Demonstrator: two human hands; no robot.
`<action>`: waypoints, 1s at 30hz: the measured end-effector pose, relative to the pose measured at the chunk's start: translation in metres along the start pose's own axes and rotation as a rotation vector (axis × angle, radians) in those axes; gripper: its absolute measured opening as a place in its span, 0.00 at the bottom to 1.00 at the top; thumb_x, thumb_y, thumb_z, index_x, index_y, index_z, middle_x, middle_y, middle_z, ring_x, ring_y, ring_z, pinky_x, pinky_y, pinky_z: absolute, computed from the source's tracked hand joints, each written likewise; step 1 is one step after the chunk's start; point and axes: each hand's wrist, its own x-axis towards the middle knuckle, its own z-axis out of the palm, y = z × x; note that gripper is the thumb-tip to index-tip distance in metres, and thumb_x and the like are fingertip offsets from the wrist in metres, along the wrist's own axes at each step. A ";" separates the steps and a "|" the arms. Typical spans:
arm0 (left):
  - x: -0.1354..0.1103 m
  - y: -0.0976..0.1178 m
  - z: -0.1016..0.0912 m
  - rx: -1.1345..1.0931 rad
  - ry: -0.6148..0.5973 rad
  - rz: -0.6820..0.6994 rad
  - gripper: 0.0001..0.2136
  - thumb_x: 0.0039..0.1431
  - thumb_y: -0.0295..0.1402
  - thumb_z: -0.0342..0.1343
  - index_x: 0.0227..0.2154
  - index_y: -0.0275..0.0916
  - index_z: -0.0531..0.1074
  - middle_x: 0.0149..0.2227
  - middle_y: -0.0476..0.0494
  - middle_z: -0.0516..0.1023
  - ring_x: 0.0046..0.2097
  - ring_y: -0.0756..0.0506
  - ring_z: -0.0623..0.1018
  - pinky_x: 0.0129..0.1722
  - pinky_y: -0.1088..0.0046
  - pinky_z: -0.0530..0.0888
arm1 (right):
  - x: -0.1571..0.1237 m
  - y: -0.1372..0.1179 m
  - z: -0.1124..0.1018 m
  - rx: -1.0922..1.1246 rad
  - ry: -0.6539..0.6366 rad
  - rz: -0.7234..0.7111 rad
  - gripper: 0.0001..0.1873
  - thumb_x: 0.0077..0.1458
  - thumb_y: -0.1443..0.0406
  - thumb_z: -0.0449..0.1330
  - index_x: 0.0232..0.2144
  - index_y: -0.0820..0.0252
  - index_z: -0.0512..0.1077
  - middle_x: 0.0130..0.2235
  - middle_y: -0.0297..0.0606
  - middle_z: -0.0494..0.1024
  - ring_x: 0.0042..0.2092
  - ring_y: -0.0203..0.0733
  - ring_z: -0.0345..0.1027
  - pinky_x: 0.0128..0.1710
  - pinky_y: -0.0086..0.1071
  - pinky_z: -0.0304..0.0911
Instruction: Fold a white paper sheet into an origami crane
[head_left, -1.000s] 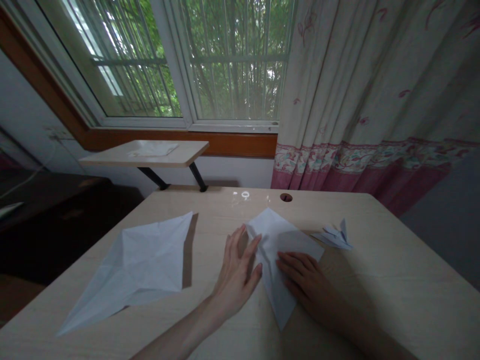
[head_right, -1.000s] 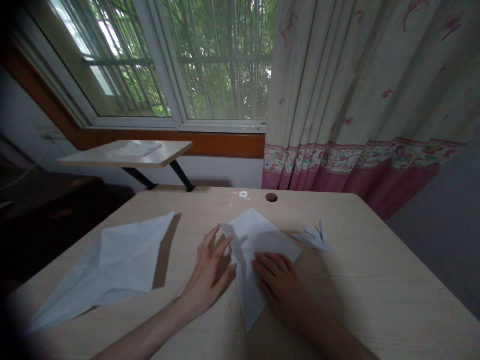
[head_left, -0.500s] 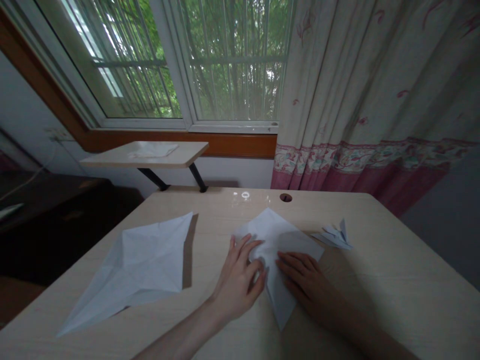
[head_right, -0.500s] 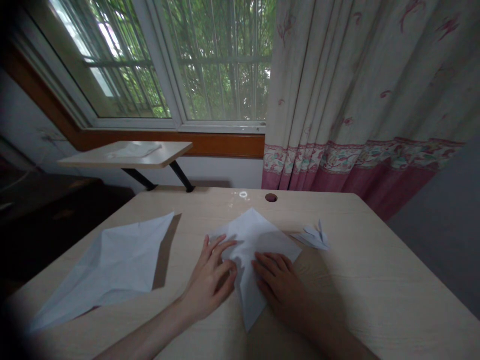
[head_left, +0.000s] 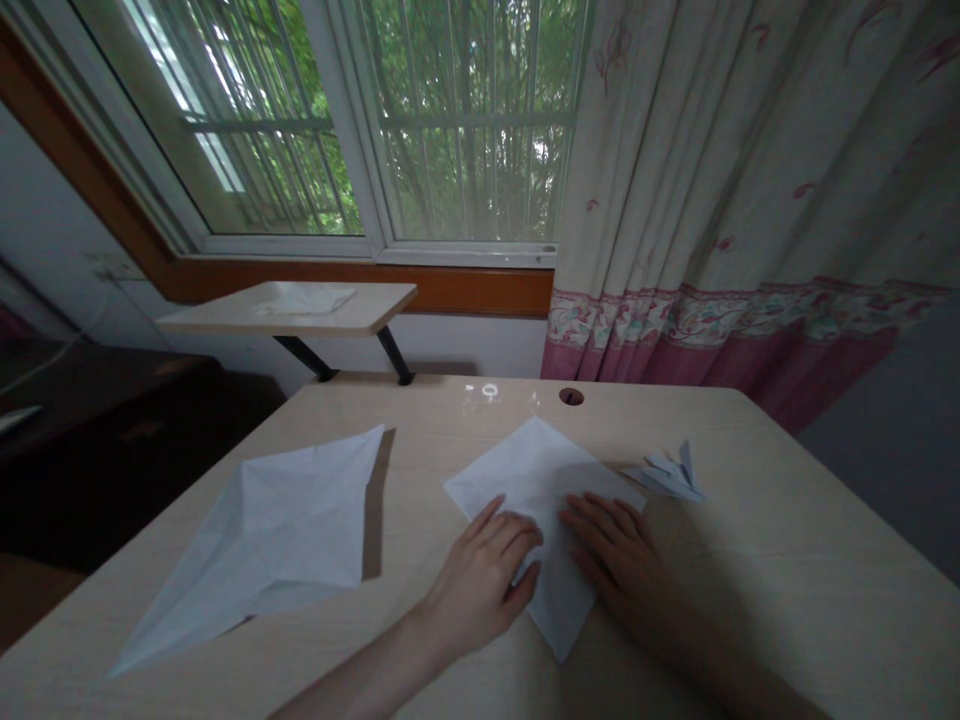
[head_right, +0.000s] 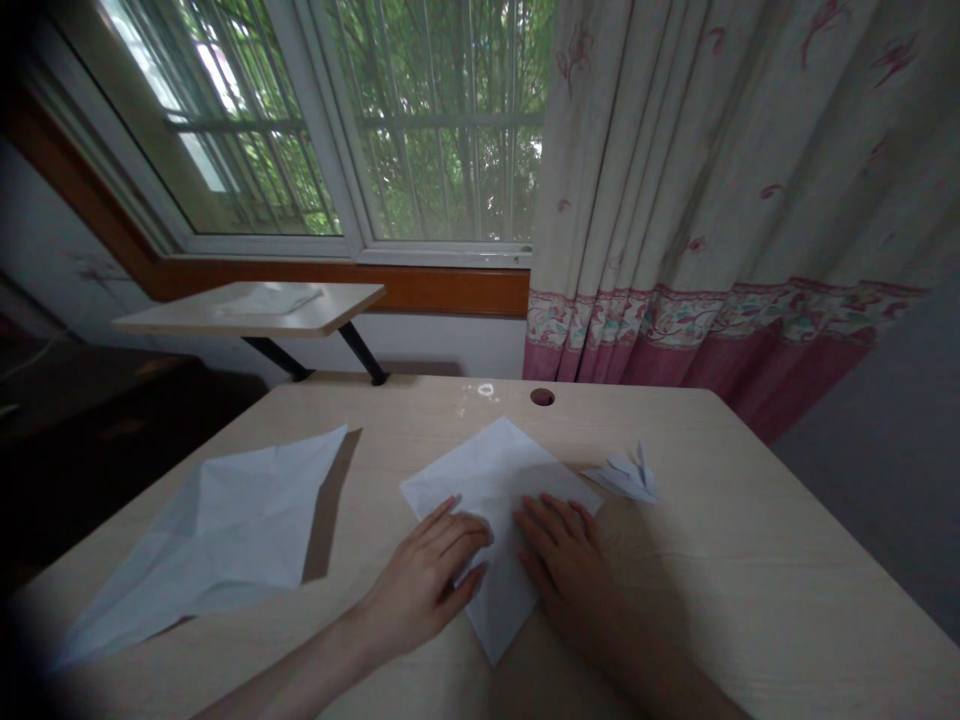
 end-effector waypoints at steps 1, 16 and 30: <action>0.000 0.000 0.000 0.004 -0.007 0.000 0.13 0.64 0.27 0.53 0.51 0.40 0.70 0.48 0.45 0.79 0.52 0.44 0.78 0.67 0.50 0.61 | 0.000 0.001 0.002 -0.002 0.018 0.019 0.23 0.68 0.64 0.50 0.62 0.53 0.65 0.63 0.41 0.70 0.64 0.53 0.62 0.60 0.59 0.59; -0.001 -0.002 0.001 0.229 0.013 -0.192 0.26 0.62 0.52 0.56 0.55 0.39 0.72 0.60 0.38 0.74 0.63 0.30 0.69 0.66 0.34 0.51 | 0.003 -0.003 -0.010 0.034 0.105 -0.054 0.20 0.67 0.67 0.50 0.58 0.52 0.70 0.57 0.39 0.77 0.58 0.47 0.70 0.64 0.55 0.53; -0.003 -0.005 0.003 0.260 0.031 -0.126 0.29 0.58 0.52 0.61 0.56 0.38 0.71 0.63 0.35 0.69 0.67 0.28 0.62 0.64 0.31 0.53 | 0.003 -0.006 -0.017 0.149 0.057 -0.115 0.17 0.68 0.67 0.51 0.53 0.49 0.73 0.52 0.36 0.81 0.53 0.44 0.74 0.65 0.54 0.52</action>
